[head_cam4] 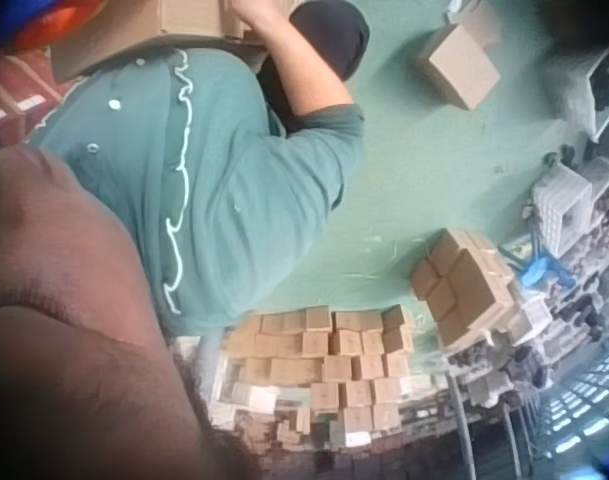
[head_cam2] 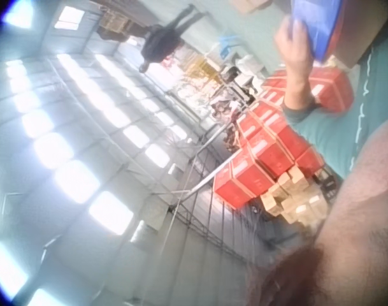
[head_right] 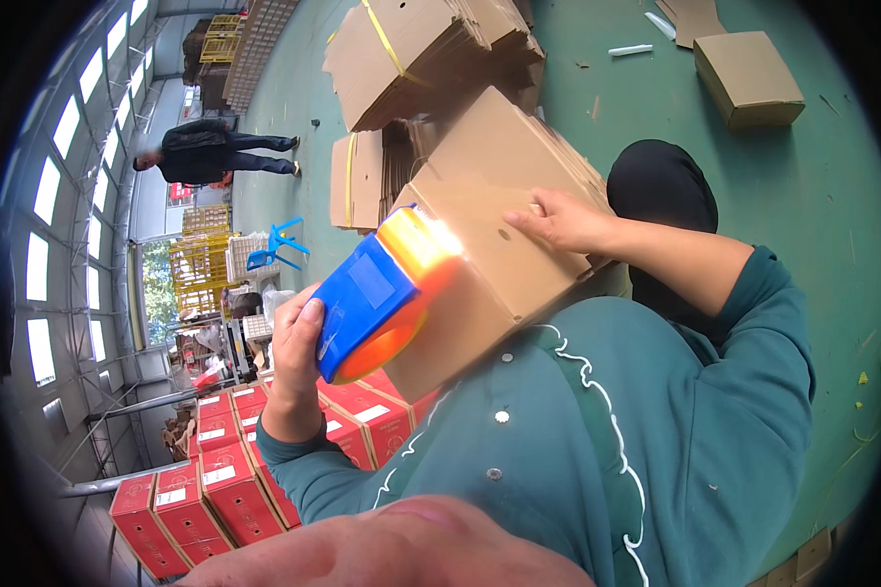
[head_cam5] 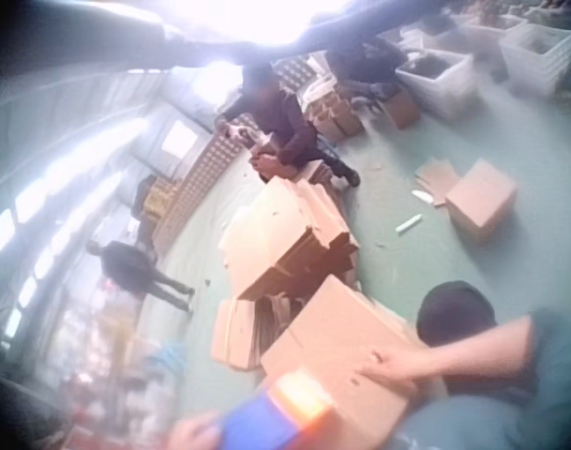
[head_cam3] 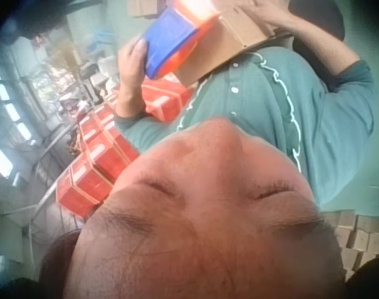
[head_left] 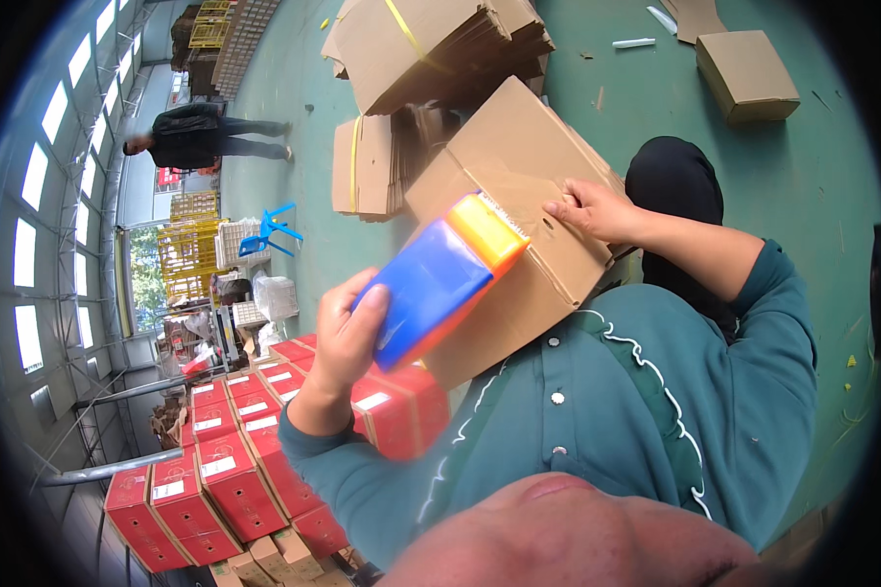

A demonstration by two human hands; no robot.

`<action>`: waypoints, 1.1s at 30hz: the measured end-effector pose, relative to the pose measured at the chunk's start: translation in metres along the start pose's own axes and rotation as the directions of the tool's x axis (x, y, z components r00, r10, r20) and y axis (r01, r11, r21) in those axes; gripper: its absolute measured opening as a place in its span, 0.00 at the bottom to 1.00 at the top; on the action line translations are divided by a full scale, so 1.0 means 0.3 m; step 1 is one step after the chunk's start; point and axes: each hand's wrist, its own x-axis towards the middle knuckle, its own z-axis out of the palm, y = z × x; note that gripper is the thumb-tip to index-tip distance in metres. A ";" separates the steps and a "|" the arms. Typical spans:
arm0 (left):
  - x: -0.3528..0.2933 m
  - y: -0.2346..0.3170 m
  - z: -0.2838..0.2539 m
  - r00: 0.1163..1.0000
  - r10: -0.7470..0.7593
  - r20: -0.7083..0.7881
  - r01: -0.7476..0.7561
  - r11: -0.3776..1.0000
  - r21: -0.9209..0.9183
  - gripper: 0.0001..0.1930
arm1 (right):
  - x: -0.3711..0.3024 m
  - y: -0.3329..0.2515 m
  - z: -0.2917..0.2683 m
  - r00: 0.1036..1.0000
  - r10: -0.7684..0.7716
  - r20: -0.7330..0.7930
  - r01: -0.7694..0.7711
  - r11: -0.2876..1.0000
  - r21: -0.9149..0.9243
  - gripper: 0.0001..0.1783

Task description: The person assembles flat cardboard boxes by folding the flaps and sealing them with a tape dispenser. They repeatedly pick up a flat box, fold it into shape, and apply tape to secure the seams.

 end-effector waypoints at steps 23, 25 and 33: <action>-0.046 0.067 0.012 0.984 -0.030 0.175 0.015 0.996 0.086 0.21 | 0.399 -0.674 0.321 0.135 0.104 0.985 0.439 0.885 -0.153 0.36; -0.079 0.023 -0.031 0.987 -0.011 0.159 -0.009 0.992 0.126 0.22 | 0.408 -0.621 0.385 0.118 0.110 0.987 0.429 0.891 -0.150 0.37; -0.287 -0.346 -0.291 0.997 0.029 0.072 -0.017 0.985 -0.169 0.16 | 0.343 -0.676 0.321 0.358 0.179 0.916 0.456 0.823 -0.339 0.39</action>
